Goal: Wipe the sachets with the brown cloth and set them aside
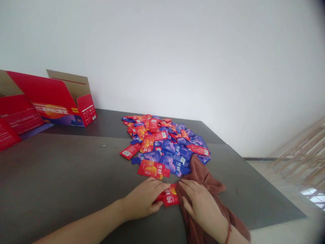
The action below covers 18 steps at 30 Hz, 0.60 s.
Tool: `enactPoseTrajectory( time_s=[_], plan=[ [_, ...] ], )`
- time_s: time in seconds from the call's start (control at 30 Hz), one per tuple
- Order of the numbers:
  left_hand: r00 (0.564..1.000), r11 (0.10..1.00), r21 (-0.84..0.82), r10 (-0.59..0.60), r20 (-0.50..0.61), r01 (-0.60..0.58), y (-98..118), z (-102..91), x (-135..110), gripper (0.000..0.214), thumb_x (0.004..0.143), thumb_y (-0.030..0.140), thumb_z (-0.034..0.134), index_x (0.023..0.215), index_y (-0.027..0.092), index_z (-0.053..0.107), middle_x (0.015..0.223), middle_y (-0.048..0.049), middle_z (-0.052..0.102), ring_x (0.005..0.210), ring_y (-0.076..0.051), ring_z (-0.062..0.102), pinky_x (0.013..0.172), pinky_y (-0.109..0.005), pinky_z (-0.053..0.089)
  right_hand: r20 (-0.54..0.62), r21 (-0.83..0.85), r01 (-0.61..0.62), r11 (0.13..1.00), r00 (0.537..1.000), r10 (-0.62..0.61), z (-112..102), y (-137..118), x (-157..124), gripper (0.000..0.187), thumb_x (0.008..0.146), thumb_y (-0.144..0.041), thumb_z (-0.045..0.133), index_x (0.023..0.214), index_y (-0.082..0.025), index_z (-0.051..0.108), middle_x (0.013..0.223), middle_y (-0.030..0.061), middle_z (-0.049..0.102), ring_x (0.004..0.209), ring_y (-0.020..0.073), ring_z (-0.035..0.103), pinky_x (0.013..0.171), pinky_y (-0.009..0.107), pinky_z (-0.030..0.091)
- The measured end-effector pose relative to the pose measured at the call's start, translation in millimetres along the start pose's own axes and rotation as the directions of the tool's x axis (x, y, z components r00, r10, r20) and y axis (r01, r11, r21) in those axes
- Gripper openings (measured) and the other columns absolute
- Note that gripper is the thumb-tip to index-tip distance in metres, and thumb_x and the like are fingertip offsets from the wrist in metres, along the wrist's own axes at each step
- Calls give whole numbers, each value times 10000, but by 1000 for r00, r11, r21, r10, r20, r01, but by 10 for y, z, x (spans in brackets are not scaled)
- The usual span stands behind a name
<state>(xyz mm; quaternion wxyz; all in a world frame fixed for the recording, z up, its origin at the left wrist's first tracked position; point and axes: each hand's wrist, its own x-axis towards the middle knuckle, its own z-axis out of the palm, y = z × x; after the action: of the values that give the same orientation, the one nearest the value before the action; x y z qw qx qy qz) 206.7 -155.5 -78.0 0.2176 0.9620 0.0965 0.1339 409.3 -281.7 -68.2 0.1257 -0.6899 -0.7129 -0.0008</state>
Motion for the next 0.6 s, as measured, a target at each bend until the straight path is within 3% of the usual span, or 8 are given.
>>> enactPoseTrajectory(
  time_s=[0.13,0.27,0.43,0.6],
  plan=[
    [1000,999,-28,-24,-7,24,-11,4,12,568,768,137,568,1319,202,449,1226,-67,602,1118,-237,536,1024,-384,365,8,-101,5,995,1000,-4,-33,58,-20,284,862,-166,561,1135,-196,632,1068,66,654,963,226,569,853,373,434],
    [1000,1000,-7,-7,-15,7,-34,41,21,582,748,125,556,1314,207,449,1212,-67,600,1108,-251,536,1029,-408,355,-24,-172,108,979,993,-114,84,-223,86,150,830,-193,631,975,-213,662,886,21,636,819,210,552,717,350,414],
    [1000,1000,-18,-13,-12,13,-32,40,19,554,747,138,570,1285,205,457,1177,-65,613,1069,-252,548,992,-403,381,-55,-118,160,980,984,-167,185,-459,166,142,826,-199,636,967,-208,657,946,26,637,848,204,542,713,345,395],
    [1000,999,-34,-6,-2,6,-14,-16,-1,593,769,147,579,1335,206,415,1264,-59,580,1127,-243,526,1020,-390,357,-26,30,111,993,994,-110,65,-262,-37,472,796,-176,610,1246,-303,552,1216,34,572,1104,241,489,906,387,373]
  ],
)
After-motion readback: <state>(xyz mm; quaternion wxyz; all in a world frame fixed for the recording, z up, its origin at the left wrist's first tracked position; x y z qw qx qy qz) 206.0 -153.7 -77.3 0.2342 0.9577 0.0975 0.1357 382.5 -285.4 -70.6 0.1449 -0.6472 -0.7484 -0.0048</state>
